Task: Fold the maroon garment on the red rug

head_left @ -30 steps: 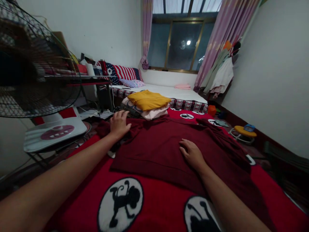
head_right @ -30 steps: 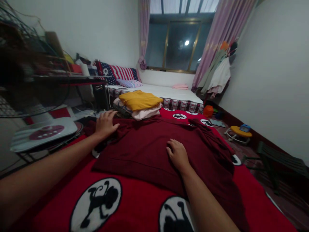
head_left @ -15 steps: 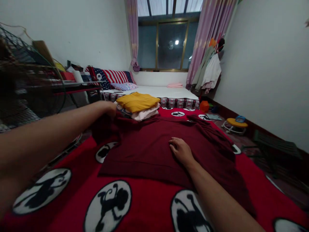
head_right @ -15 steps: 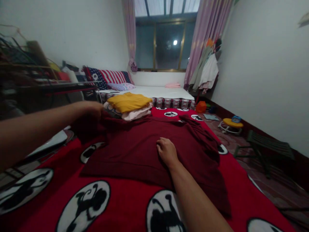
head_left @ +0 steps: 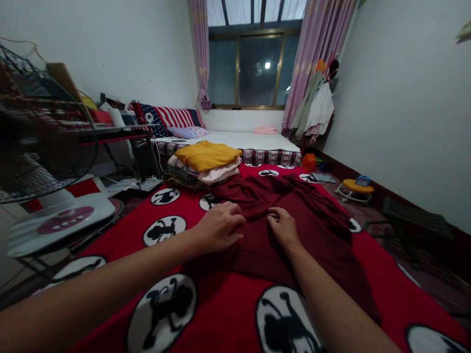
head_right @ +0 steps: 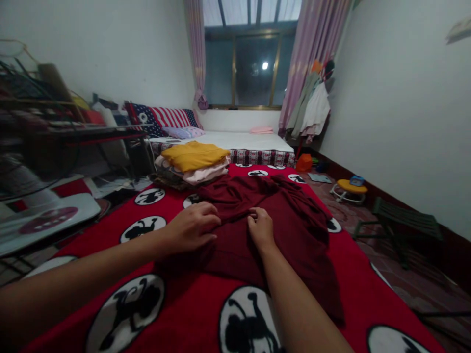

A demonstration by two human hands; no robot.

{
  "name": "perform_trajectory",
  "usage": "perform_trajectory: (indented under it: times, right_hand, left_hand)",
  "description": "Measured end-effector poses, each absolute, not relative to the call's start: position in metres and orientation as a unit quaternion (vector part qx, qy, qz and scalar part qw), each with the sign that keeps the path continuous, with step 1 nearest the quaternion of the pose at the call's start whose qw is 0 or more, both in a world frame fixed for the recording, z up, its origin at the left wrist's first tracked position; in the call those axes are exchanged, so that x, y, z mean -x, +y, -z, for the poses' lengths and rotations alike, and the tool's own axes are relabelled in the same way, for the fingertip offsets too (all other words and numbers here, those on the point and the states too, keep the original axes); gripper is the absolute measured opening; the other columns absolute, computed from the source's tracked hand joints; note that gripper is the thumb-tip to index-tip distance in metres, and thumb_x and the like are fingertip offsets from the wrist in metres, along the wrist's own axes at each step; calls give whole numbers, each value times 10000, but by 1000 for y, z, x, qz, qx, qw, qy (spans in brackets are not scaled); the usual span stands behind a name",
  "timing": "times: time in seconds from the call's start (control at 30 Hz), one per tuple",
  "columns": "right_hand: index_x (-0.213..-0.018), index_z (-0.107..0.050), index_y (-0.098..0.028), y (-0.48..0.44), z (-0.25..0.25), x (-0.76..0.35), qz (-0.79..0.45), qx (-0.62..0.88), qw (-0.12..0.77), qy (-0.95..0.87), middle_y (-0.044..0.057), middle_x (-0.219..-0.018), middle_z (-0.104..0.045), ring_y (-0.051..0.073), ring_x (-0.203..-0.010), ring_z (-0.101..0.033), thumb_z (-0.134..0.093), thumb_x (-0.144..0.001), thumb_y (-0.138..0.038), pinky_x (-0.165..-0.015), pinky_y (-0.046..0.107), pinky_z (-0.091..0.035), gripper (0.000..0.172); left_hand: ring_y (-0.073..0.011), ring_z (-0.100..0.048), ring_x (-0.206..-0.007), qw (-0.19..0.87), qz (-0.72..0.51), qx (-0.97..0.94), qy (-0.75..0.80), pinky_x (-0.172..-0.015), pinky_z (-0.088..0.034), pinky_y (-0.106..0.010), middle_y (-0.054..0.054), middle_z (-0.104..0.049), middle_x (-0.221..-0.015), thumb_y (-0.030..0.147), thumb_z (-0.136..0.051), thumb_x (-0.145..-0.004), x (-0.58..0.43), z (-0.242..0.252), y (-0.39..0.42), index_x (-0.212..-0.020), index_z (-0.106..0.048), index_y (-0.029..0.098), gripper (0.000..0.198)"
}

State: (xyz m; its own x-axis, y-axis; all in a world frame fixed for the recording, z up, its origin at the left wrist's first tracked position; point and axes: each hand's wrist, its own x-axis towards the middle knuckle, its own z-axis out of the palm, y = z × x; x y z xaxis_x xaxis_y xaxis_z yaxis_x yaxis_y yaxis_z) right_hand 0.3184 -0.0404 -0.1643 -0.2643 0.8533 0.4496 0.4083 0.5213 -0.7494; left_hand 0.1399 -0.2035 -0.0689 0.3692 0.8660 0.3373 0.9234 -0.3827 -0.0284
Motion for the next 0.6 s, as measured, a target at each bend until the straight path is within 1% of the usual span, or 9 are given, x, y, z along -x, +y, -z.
perform_trajectory:
  times: [0.1,0.17,0.27,0.3,0.33,0.4,0.47,0.53,0.6]
  right_hand:
    - [-1109,-609,-134,-42,164,-314,-233,440,429,-754,113,-1061,-673,194,-888,-676,-529,-742,-135,-863,332,-529,376]
    - [-1211,-571,-144,-45,158,-311,-190,453,405,-771,126,-1178,-627,193,-894,-674,-533,-732,-107,-868,332,-531,481]
    - [-1381,-473,-238,-47,143,-303,-97,447,314,-832,117,-1476,-401,204,-923,-676,-542,-728,-81,-822,334,-547,675]
    - [-1400,-461,-279,-47,138,-300,-69,438,278,-852,91,-1538,-316,218,-963,-672,-550,-733,-83,-814,336,-549,701]
    - [-1383,-489,-307,-45,134,-296,-48,428,244,-869,62,-1561,-282,234,-1013,-661,-560,-743,-95,-822,339,-547,678]
    - [-1259,-620,-311,-38,128,-289,-31,403,194,-894,30,-1511,-392,255,-1102,-627,-566,-779,-135,-873,340,-528,514]
    - [-1096,-720,-283,-28,124,-281,-56,393,178,-901,34,-1325,-597,245,-1101,-627,-540,-809,-155,-906,331,-508,362]
    - [-1023,-750,-248,-15,117,-275,-111,396,208,-888,43,-1105,-713,220,-1014,-659,-508,-800,-130,-888,308,-507,349]
    - [-988,-759,-213,-1,106,-271,-160,400,290,-854,42,-969,-746,195,-926,-676,-474,-771,-104,-867,287,-506,374]
  left_hand:
    - [-227,-552,-1001,15,134,772,-621,-858,-447,-331,-71,-592,-1078,472,-672,-781,-106,74,-240,-1078,-652,209,398]
    - [-242,-554,-1020,-30,115,768,-629,-870,-454,-343,-70,-584,-1123,526,-722,-707,-95,74,-262,-1177,-617,229,565]
    - [-278,-535,-1104,-53,86,787,-608,-930,-446,-378,-88,-546,-1261,490,-793,-614,-91,79,-284,-1326,-534,255,793]
    - [-285,-527,-1128,-50,82,792,-603,-944,-442,-388,-93,-532,-1298,447,-795,-617,-90,83,-287,-1349,-518,260,804]
    - [-285,-525,-1140,-44,81,795,-600,-952,-441,-391,-95,-527,-1318,390,-782,-637,-90,86,-289,-1354,-518,260,775]
    - [-267,-543,-1129,-28,87,795,-600,-948,-446,-378,-88,-553,-1307,245,-711,-686,-88,93,-287,-1318,-559,256,650]
    - [-232,-586,-1065,-25,100,793,-601,-906,-462,-344,-63,-626,-1213,131,-609,-723,-86,97,-280,-1212,-646,259,506]
    - [-204,-628,-984,-37,139,783,-604,-851,-476,-309,-39,-694,-1082,93,-538,-762,-84,94,-269,-1101,-709,259,415]
    - [-183,-659,-913,-63,228,756,-610,-804,-487,-276,-28,-732,-983,127,-510,-815,-86,85,-256,-1040,-738,243,341]
